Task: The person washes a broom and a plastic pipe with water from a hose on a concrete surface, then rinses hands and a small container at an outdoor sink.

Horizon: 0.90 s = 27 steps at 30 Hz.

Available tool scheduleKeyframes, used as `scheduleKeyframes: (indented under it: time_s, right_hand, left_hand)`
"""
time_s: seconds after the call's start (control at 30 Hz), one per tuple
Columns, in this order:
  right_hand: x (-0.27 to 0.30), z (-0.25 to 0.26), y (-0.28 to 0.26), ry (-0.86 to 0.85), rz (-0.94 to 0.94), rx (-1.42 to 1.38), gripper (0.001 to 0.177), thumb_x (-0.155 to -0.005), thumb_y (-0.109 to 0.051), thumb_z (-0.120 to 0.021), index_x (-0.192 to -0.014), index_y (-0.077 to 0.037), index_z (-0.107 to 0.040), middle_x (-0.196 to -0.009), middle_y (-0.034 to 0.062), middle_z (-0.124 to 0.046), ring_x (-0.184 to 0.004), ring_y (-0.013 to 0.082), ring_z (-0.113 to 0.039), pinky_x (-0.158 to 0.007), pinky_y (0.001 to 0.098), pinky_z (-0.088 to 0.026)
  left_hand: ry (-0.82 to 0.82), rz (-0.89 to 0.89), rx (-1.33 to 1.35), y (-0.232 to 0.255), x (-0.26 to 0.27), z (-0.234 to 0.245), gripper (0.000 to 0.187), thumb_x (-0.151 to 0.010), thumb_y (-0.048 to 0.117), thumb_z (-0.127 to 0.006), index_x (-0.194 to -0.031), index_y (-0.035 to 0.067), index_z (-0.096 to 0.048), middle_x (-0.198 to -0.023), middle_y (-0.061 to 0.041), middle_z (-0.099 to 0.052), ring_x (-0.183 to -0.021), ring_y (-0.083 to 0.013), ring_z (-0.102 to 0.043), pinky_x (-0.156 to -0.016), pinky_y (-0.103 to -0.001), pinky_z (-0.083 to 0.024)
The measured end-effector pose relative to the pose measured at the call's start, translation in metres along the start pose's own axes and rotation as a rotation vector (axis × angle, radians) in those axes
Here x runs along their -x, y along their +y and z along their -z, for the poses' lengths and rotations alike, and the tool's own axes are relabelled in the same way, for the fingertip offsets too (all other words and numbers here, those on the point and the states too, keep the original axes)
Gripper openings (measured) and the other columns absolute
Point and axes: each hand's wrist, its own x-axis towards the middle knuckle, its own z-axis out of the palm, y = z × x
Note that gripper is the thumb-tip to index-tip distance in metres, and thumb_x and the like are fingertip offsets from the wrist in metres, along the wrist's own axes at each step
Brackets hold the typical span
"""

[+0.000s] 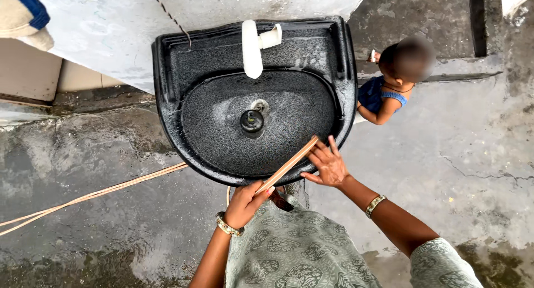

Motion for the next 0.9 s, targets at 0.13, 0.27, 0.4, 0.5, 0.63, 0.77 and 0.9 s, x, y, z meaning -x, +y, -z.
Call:
scheduleKeyframes:
  time_s: [0.13, 0.27, 0.4, 0.5, 0.63, 0.77, 0.9]
  right_hand:
    - [-0.061, -0.055, -0.096, -0.463, 0.031, -0.017, 0.07, -0.105, -0.059, -0.046, -0.146, -0.003, -0.05, -0.127, 0.0284, -0.06, -0.127, 0.0446, -0.056, -0.119, 0.0643, -0.029]
    - [-0.176, -0.091, -0.209, -0.406, -0.086, -0.197, 0.09, -0.098, -0.065, -0.044, -0.155, 0.003, -0.026, -0.145, 0.042, -0.04, -0.132, 0.056, -0.045, -0.106, 0.0731, -0.032]
    - [-0.302, -0.117, -0.257, -0.16, -0.352, -0.447, 0.106, -0.097, -0.063, -0.054, -0.15, 0.019, -0.01, -0.154, 0.0464, -0.016, -0.142, 0.0643, -0.022, -0.117, 0.0643, -0.029]
    - [-0.309, -0.114, -0.261, 0.018, -0.256, -0.587, 0.103, -0.1, -0.054, -0.056, -0.154, 0.016, -0.002, -0.158, 0.0447, -0.003, -0.145, 0.0622, -0.014, -0.12, 0.0612, -0.029]
    - [-0.246, -0.081, -0.248, -0.301, 0.13, -0.347, 0.071, -0.103, -0.03, -0.051, -0.163, -0.02, -0.013, -0.169, 0.0269, 0.009, -0.157, 0.0481, 0.001, -0.117, 0.0551, -0.03]
    - [-0.21, -0.052, -0.235, -0.254, 0.483, -0.145, 0.071, -0.099, -0.027, -0.054, -0.164, -0.02, -0.026, -0.171, 0.0179, -0.002, -0.156, 0.0435, 0.002, -0.126, 0.0594, -0.011]
    - [-0.293, -0.054, -0.25, -0.347, 0.49, 0.106, 0.062, -0.106, -0.042, -0.047, -0.158, -0.014, -0.028, -0.174, 0.0082, -0.006, -0.161, 0.0296, 0.001, -0.127, 0.063, 0.002]
  left_hand:
    - [0.072, 0.119, 0.055, -0.026, 0.063, 0.044, 0.017, -0.094, 0.021, -0.066, -0.098, 0.005, -0.07, -0.057, -0.008, -0.053, -0.048, -0.0151, -0.05, -0.048, -0.034, -0.04]
    - [0.293, 0.352, -0.01, -0.046, 0.13, 0.088, 0.027, -0.096, 0.024, -0.068, -0.079, 0.004, -0.062, -0.055, -0.005, -0.044, -0.05, -0.014, -0.039, -0.048, -0.034, -0.033]
    - [0.541, 0.475, 0.061, -0.051, 0.182, 0.114, 0.036, -0.1, 0.024, -0.066, -0.073, 0.003, -0.053, -0.058, -0.002, -0.038, -0.055, -0.0109, -0.033, -0.049, -0.032, -0.029]
    - [0.584, 0.485, 0.044, -0.049, 0.206, 0.121, 0.032, -0.098, 0.024, -0.065, -0.076, 0.003, -0.054, -0.06, -0.001, -0.037, -0.056, -0.0103, -0.033, -0.049, -0.031, -0.031]
    - [0.64, 0.479, 0.091, -0.057, 0.224, 0.126, 0.033, -0.098, 0.024, -0.066, -0.075, 0.003, -0.054, -0.059, 0.0, -0.037, -0.056, -0.0103, -0.032, -0.048, -0.031, -0.029]
    - [0.785, 0.446, 0.064, -0.069, 0.229, 0.123, 0.036, -0.097, 0.024, -0.069, -0.073, 0.002, -0.053, -0.059, 0.0, -0.034, -0.056, -0.0101, -0.031, -0.049, -0.032, -0.028]
    - [0.874, 0.384, 0.118, -0.079, 0.209, 0.128, 0.037, -0.099, 0.024, -0.067, -0.072, 0.003, -0.053, -0.058, 0.002, -0.038, -0.057, -0.0088, -0.032, -0.049, -0.031, -0.029]
